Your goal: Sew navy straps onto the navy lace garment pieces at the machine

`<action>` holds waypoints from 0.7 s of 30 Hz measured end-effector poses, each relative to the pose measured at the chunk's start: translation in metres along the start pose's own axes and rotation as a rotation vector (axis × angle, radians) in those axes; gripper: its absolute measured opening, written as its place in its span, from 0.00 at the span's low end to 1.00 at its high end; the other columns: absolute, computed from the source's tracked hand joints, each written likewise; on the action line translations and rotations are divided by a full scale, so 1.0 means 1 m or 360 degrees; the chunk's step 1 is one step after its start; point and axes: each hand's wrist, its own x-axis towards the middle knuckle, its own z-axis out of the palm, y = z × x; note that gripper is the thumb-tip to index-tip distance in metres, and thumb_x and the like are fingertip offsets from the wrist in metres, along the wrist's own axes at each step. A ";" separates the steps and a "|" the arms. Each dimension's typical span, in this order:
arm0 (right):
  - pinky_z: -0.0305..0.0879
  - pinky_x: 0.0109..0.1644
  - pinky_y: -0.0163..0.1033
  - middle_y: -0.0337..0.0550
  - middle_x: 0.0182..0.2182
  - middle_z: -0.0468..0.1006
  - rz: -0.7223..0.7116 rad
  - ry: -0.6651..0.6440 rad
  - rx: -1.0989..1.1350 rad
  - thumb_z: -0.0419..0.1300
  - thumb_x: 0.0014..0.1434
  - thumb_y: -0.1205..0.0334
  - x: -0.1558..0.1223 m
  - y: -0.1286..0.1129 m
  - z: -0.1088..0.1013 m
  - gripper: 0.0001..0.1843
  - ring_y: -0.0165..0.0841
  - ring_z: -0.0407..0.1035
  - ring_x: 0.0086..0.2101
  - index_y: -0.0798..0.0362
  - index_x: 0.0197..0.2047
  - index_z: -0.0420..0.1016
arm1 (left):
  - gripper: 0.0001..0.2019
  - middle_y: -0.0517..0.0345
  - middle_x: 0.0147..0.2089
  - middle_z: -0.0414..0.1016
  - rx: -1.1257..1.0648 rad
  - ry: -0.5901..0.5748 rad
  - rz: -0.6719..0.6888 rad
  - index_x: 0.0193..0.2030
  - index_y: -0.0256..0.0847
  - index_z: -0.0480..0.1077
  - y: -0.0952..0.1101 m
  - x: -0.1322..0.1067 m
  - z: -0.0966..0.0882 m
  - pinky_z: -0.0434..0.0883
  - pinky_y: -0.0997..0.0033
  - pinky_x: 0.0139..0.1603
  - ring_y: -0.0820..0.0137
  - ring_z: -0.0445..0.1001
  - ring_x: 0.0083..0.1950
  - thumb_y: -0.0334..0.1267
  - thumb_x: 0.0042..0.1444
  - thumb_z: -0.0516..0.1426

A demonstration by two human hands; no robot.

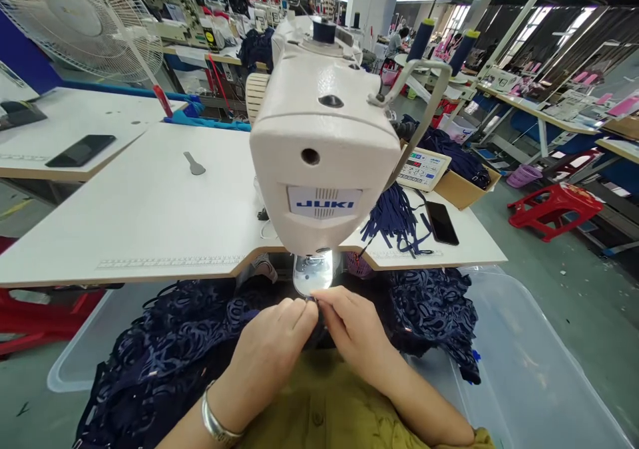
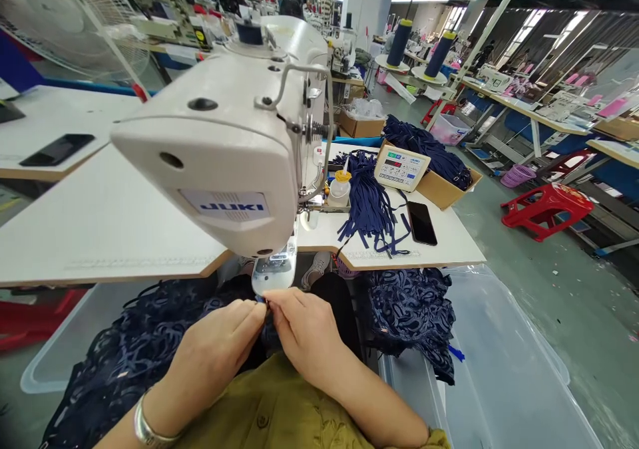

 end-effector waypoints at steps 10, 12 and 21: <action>0.66 0.45 0.35 0.41 0.41 0.77 0.0059 -0.0158 0.0070 0.53 0.66 0.64 0.002 0.012 -0.016 0.10 0.31 0.72 0.40 0.48 0.46 0.73 | 0.09 0.62 0.27 0.65 0.0008 -0.0047 -0.0030 0.48 0.37 0.66 0.000 0.000 0.003 0.57 0.69 0.27 0.71 0.62 0.26 0.31 0.64 0.48; 0.66 0.42 0.34 0.40 0.38 0.74 0.0162 0.0078 0.0104 0.54 0.63 0.66 0.002 0.013 -0.010 0.07 0.30 0.70 0.38 0.50 0.41 0.72 | 0.09 0.61 0.28 0.68 -0.0040 -0.0012 -0.0060 0.49 0.37 0.65 0.003 0.001 0.005 0.59 0.69 0.28 0.71 0.65 0.27 0.33 0.65 0.48; 0.65 0.42 0.33 0.39 0.37 0.70 0.0307 0.0056 0.0365 0.51 0.65 0.67 0.001 0.017 -0.005 0.05 0.29 0.67 0.37 0.51 0.43 0.66 | 0.10 0.64 0.24 0.69 -0.0124 0.0031 -0.0186 0.50 0.41 0.67 0.003 -0.007 0.014 0.60 0.71 0.26 0.73 0.68 0.23 0.36 0.65 0.51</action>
